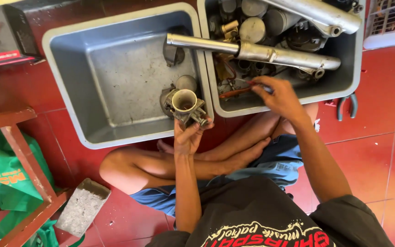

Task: Disassembling and cleaning a motorcycle carburetor using a screwdriver and a brush

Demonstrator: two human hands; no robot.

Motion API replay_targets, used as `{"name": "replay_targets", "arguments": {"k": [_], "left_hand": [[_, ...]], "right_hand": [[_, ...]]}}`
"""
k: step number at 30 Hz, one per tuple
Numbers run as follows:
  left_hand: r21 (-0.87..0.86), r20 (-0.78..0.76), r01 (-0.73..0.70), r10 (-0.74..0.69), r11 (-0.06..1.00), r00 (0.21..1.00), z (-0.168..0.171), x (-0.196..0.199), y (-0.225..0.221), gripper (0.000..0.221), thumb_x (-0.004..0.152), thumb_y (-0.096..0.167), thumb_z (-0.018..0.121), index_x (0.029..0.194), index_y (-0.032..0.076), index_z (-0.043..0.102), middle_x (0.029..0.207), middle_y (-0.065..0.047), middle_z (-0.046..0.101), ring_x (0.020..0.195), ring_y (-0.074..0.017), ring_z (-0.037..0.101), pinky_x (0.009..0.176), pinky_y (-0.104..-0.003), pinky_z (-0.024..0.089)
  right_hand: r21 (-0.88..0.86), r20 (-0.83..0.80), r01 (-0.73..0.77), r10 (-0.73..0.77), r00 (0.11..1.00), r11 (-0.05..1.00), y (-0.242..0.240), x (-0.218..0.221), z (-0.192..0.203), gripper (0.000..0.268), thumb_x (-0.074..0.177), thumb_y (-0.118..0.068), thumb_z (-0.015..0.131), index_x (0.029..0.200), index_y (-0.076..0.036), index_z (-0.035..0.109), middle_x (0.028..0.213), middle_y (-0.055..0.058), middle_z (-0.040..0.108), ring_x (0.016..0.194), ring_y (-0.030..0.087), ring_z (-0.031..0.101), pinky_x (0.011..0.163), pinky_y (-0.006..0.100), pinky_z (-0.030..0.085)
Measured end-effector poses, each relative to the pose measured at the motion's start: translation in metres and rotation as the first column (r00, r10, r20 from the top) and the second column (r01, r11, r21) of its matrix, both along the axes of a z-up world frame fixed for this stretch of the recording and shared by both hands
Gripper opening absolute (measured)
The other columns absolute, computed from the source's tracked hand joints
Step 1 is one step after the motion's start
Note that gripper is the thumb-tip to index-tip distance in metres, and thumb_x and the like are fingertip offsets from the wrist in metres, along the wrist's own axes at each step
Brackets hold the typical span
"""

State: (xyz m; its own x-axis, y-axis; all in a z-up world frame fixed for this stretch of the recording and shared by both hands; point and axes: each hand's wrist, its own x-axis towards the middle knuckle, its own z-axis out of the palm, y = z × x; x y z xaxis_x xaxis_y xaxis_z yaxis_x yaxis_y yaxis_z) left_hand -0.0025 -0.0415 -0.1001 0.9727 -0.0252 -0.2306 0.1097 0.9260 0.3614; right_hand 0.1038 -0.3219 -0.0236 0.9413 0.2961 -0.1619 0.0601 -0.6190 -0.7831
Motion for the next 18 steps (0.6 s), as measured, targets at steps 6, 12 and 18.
{"name": "replay_targets", "arguments": {"k": [6,12,18], "left_hand": [[-0.169,0.157,0.085,-0.059,0.982,0.986,0.028,0.029,0.007,0.069,0.072,-0.006,0.084,0.132,-0.006,0.050,0.137,-0.034,0.048,0.084,-0.0472,0.069,0.066,-0.047,0.069],[-0.081,0.114,0.074,-0.065,0.994,0.991,0.041,0.038,0.007,0.055,0.078,-0.011,0.078,0.126,-0.006,0.052,0.139,-0.029,0.048,0.082,-0.0410,0.070,0.067,-0.041,0.070],[-0.075,0.043,0.043,-0.040,0.996,0.998,0.038,0.031,0.009,0.052,0.082,-0.011,0.074,0.129,-0.002,0.054,0.142,-0.026,0.052,0.082,-0.0407,0.069,0.069,-0.042,0.070]], "right_hand": [[-0.467,-0.418,-0.187,-0.030,0.908,0.864,-0.046,0.017,-0.016,0.032,0.099,-0.049,0.063,0.109,-0.023,0.081,0.101,0.017,0.078,0.106,0.045,0.069,0.096,0.055,0.052],[-0.435,-0.579,-0.277,-0.031,0.815,0.857,-0.033,0.036,-0.029,0.044,0.092,-0.048,0.066,0.129,-0.025,0.063,0.106,0.010,0.079,0.109,0.043,0.071,0.095,0.060,0.052],[-0.449,-0.708,-0.536,0.081,0.701,0.715,-0.029,0.041,-0.053,0.052,0.100,-0.053,0.049,0.149,-0.036,0.054,0.141,0.018,0.064,0.136,0.046,0.054,0.113,0.064,0.039]]}}
